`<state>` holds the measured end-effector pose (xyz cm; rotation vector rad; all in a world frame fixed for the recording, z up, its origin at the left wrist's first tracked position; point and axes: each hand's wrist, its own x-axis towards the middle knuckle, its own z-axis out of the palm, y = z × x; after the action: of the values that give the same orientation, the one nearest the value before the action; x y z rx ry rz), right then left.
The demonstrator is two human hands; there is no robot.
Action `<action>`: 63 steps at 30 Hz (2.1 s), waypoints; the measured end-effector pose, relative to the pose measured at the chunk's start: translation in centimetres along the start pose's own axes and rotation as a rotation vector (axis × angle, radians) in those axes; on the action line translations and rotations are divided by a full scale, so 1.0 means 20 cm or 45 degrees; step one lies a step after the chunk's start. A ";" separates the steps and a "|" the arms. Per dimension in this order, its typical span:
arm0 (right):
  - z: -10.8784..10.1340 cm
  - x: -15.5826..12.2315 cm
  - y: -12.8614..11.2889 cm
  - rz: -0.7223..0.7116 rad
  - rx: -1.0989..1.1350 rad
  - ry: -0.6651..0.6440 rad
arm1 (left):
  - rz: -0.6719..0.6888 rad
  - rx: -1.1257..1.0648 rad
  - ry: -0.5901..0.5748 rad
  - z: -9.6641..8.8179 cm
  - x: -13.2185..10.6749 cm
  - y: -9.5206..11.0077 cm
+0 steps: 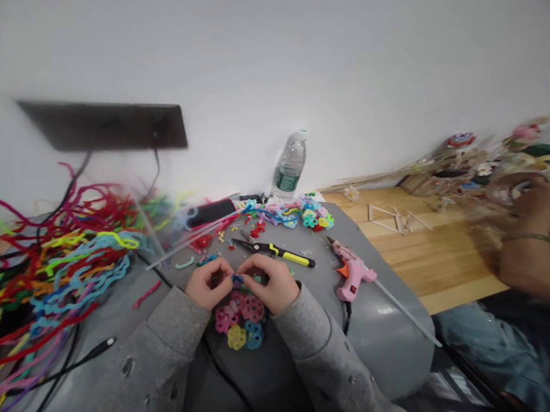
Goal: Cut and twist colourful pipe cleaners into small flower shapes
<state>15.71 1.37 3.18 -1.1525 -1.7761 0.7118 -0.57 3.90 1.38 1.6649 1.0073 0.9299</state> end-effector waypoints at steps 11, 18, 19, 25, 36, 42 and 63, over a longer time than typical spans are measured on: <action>0.02 0.00 -0.01 0.168 0.122 0.094 | -0.010 -0.066 0.011 -0.02 0.00 -0.03; 0.05 -0.01 0.01 0.162 0.160 0.172 | -0.055 -0.213 -0.030 -0.03 0.01 -0.02; 0.05 -0.01 0.01 0.144 0.162 0.196 | -0.065 -0.246 -0.047 -0.03 0.01 -0.02; 0.04 0.00 0.00 -0.101 0.211 0.238 | -0.167 -0.514 -0.102 -0.02 0.01 -0.04; 0.03 0.00 0.00 -0.276 0.129 0.121 | -0.429 -0.837 0.075 0.02 0.00 -0.01; 0.02 0.00 0.02 -0.165 0.136 0.188 | -0.408 -0.810 0.170 0.02 -0.01 0.01; 0.02 -0.01 0.04 0.019 0.237 0.226 | -0.433 -0.674 0.109 0.03 -0.01 0.03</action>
<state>15.67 1.47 2.16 -1.0693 -1.5218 0.7437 -0.07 3.47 1.72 0.9871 0.9589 0.9402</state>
